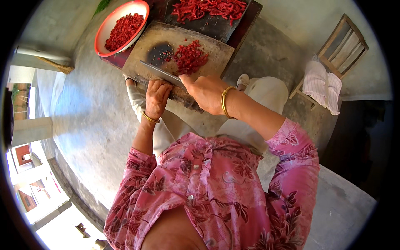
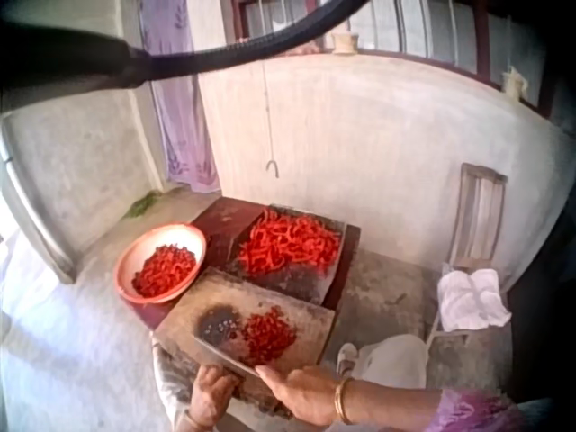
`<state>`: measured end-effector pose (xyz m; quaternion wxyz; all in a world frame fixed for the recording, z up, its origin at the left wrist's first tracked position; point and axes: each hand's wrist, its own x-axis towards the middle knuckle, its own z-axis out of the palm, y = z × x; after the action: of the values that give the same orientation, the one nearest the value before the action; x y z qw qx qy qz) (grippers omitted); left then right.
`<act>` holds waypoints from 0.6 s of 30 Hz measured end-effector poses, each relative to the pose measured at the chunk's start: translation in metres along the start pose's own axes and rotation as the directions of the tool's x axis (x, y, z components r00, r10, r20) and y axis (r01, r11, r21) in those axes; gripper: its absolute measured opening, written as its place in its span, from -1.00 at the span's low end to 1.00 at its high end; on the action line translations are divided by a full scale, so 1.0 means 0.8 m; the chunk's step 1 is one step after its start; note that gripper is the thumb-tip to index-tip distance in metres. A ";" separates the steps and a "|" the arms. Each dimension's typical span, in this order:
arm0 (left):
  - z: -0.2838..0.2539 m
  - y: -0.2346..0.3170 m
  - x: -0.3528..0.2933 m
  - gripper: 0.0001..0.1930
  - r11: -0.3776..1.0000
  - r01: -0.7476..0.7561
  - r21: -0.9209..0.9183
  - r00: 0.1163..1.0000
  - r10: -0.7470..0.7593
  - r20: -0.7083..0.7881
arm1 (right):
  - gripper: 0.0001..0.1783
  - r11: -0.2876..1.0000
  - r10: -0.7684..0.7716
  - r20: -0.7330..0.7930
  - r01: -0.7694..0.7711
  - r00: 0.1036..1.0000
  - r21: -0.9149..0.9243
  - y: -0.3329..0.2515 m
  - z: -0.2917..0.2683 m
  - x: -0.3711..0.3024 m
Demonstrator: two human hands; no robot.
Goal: The person sits on the floor and uses a large cleaver to chop red chilies on a wooden cutting board. They repeatedly remove stems from the chilies by hand, chop them into small pieces, and transfer the chopped chilies into a red bowl.
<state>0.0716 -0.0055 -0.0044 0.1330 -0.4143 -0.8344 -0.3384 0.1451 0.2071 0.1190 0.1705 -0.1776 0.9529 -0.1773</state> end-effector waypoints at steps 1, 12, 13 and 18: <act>0.001 0.000 0.000 -0.84 1.000 -0.014 0.002 1.000 0.014 -0.007 | -0.35 1.000 -0.005 0.025 0.005 1.000 -0.020 -0.002 -0.001 -0.001; 0.002 0.013 0.005 -0.85 0.999 -0.033 0.035 0.999 0.034 -0.034 | -0.27 0.999 -0.019 -0.038 0.018 0.999 -0.028 -0.004 0.023 0.011; 0.001 0.012 0.005 -0.86 0.999 -0.024 0.026 0.999 0.025 -0.031 | -0.28 0.999 -0.046 -0.068 0.045 0.997 -0.026 0.002 0.025 0.009; 0.008 0.009 0.019 -0.90 1.000 -0.005 0.012 1.000 0.006 -0.014 | -0.37 0.985 -0.036 -0.312 0.085 0.949 0.147 0.030 0.032 -0.006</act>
<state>0.0680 0.0109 0.0021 0.1421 -0.4135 -0.8343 -0.3357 0.1522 0.2228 0.0879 0.0275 -0.1629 0.9447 -0.2833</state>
